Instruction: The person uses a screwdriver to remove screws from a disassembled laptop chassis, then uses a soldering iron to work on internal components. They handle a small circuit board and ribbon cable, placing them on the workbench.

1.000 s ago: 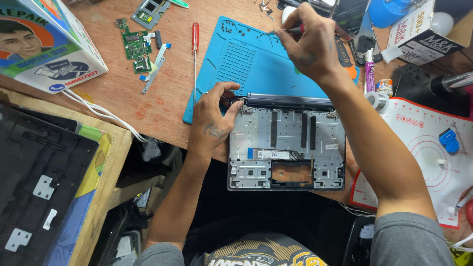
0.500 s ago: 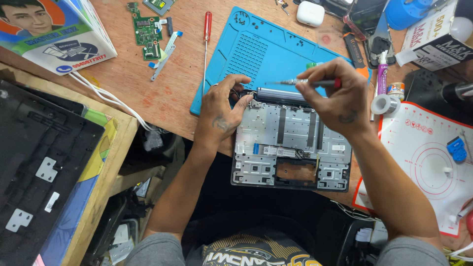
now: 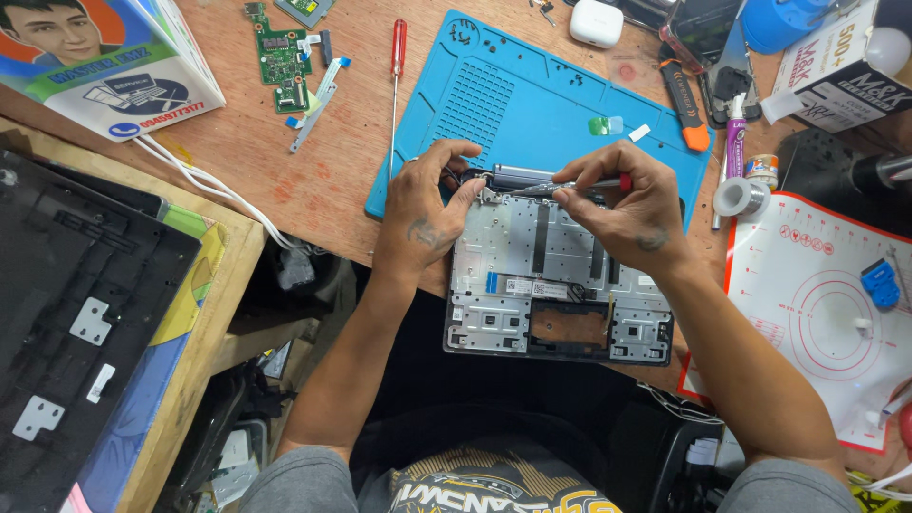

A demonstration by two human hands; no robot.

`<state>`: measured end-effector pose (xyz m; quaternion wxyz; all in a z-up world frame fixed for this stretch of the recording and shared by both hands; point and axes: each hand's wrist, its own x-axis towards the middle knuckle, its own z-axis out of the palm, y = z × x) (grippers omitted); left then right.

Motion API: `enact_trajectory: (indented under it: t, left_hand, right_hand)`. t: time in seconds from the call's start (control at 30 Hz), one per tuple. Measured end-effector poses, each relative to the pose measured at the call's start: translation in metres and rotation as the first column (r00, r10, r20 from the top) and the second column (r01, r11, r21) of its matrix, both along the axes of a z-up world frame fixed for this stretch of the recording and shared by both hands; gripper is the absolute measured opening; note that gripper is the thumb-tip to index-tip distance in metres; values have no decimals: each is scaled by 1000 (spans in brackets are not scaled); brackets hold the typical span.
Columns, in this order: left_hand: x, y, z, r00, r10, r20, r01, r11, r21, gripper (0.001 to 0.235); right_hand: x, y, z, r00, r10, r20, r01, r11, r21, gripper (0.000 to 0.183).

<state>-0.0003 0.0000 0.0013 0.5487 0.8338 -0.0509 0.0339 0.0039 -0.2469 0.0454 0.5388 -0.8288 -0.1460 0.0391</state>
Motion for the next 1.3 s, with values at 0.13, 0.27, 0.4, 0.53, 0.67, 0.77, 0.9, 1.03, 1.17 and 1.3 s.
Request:
enact_trajectory:
  t: [0.13, 0.27, 0.4, 0.53, 0.67, 0.77, 0.9, 1.03, 1.17, 1.3]
  left_hand:
    - [0, -1, 1, 1000, 5, -25, -5, 1000, 10, 33]
    - [-1, -1, 1, 999, 6, -33, -5, 1000, 8, 32]
    - [-1, 0, 1, 1000, 5, -24, -5, 1000, 3, 33]
    - [0, -1, 2, 1000, 3, -20, -2, 1000, 8, 33]
    - [-1, -1, 1, 1000, 3, -28, -3, 1000, 15, 33]
    - [-1, -1, 1, 999, 8, -41, -7, 1000, 17, 33]
    - [-1, 0, 0, 1000, -1, -13, 1, 1000, 20, 33]
    - [-1, 1, 1, 1000, -4, 6, 4, 1000, 3, 33]
    - [-2, 2, 2, 1000, -12, 29, 13, 1000, -16, 32]
    - [-2, 4, 3, 999, -18, 50, 20, 999, -39, 31]
  right_hand:
    - [0, 0, -1, 1000, 3, 8, -3, 1000, -19, 23]
    - [0, 0, -1, 1000, -3, -12, 3, 1000, -3, 23]
    - [0, -2, 0, 1000, -4, -3, 4, 1000, -22, 22]
    - [-3, -2, 1, 999, 6, 42, -2, 997, -72, 23]
    - [-4, 2, 6, 997, -16, 74, 29, 983, -179, 24]
    - [-5, 9, 16, 983, 54, 176, -14, 975, -220, 24]
    - [-6, 24, 39, 914, 243, 326, -113, 922, -371, 20]
    - [4, 47, 61, 800, 438, 411, -154, 810, -565, 22]
    - [13, 77, 75, 837, 472, 278, -141, 676, -723, 24]
    - [19, 88, 87, 881, 451, 142, -146, 546, -825, 33]
